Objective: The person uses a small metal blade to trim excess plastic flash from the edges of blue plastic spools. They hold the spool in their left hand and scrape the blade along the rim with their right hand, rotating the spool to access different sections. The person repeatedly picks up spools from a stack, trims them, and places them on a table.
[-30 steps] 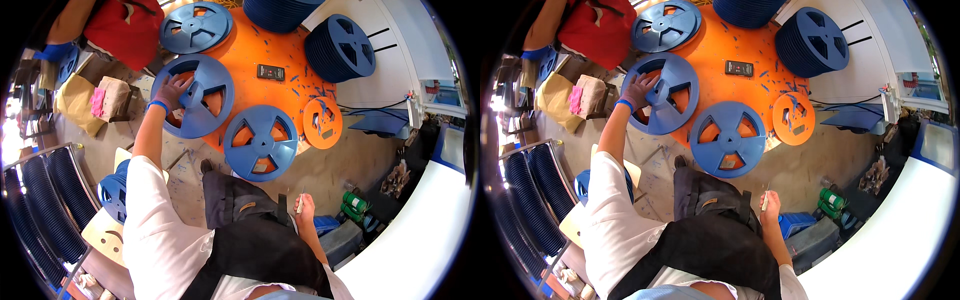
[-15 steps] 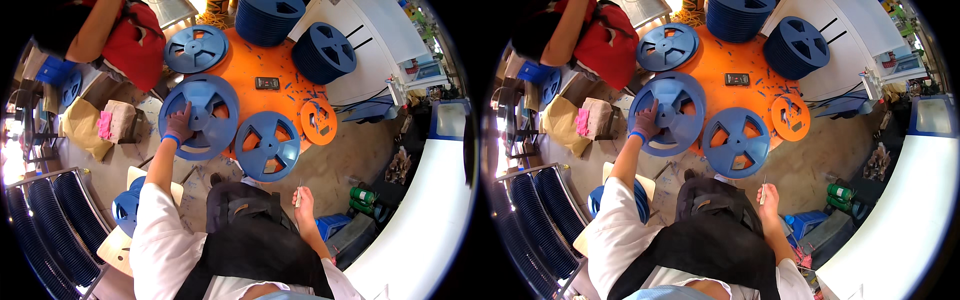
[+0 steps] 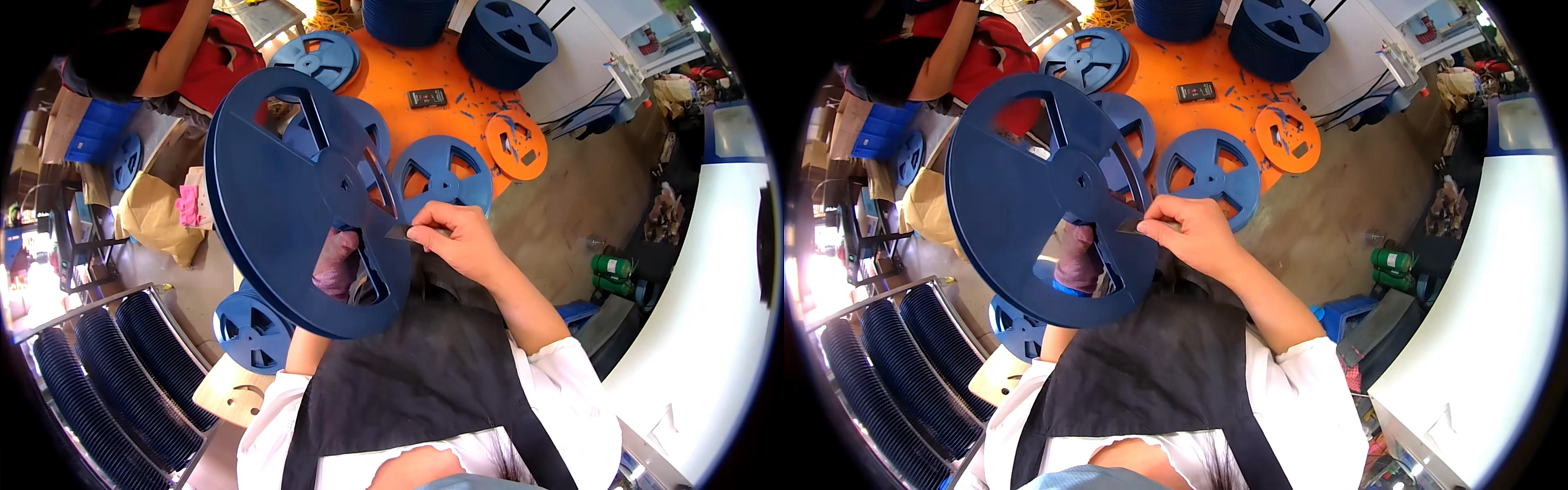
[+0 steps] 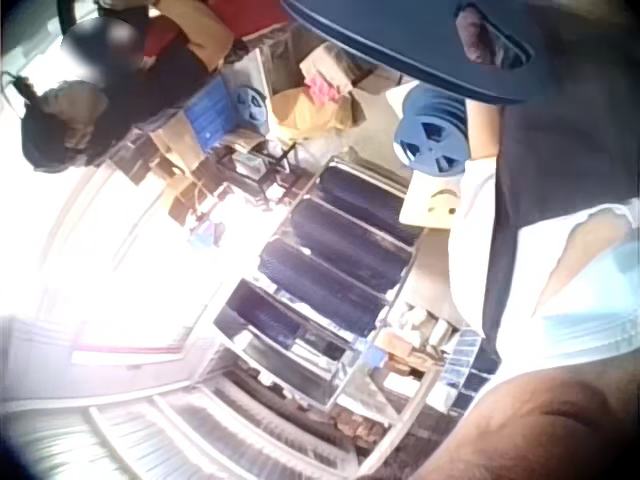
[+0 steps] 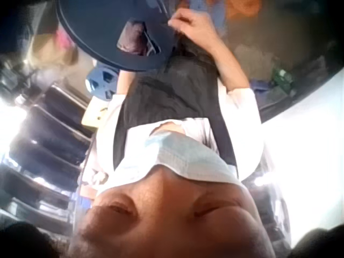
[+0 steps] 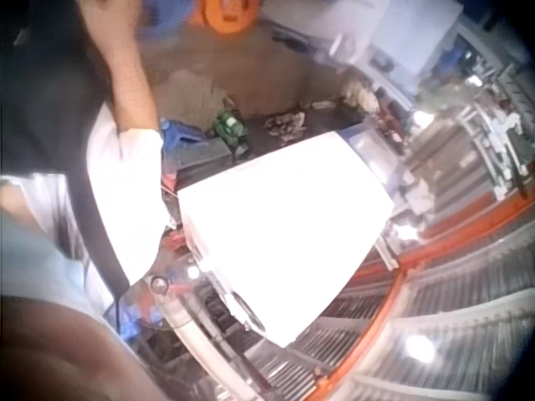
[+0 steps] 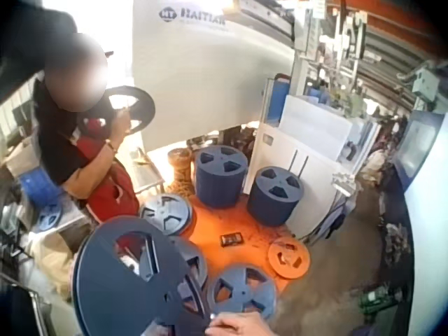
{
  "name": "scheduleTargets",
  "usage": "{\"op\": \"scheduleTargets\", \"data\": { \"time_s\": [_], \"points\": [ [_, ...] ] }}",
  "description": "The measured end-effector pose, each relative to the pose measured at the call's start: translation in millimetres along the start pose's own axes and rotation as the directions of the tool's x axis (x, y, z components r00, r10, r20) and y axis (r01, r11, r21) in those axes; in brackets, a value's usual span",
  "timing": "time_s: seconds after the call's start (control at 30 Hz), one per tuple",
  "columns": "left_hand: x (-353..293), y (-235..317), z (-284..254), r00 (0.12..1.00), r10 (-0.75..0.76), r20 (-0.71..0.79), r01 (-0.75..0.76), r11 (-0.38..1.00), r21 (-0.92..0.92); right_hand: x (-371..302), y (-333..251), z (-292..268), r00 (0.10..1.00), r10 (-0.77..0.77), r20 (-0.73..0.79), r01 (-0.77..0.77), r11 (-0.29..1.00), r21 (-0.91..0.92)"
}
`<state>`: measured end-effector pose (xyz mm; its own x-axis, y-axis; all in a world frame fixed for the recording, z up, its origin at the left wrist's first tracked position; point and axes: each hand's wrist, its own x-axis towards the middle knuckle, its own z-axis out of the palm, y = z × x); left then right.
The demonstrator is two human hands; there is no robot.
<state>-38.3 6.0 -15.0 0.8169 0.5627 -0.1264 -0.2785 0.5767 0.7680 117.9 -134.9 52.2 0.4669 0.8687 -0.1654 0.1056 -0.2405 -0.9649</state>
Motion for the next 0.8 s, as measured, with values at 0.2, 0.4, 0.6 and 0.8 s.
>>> {"op": "scheduleTargets", "data": {
  "time_s": [0.2,0.4,0.6,0.8],
  "points": [
    [-18,-25,-24,0.997,0.03,-0.065,-0.026,0.997,0.068,-9,-17,12,0.935,-0.354,-0.023,0.309,0.843,-0.44],
    [-28,-18,-19,0.997,0.012,-0.081,-0.005,0.996,0.09,-14,-18,13,0.839,-0.543,0.022,0.426,0.631,-0.648],
    [-36,-9,-17,0.994,-0.024,-0.103,0.035,0.993,0.113,-30,-32,9,0.916,-0.392,0.08,0.346,0.675,-0.652],
    [-41,-7,-18,0.992,-0.049,-0.112,0.062,0.992,0.114,-40,-32,8,0.973,-0.224,0.057,0.222,0.835,-0.504]
  ]
}}
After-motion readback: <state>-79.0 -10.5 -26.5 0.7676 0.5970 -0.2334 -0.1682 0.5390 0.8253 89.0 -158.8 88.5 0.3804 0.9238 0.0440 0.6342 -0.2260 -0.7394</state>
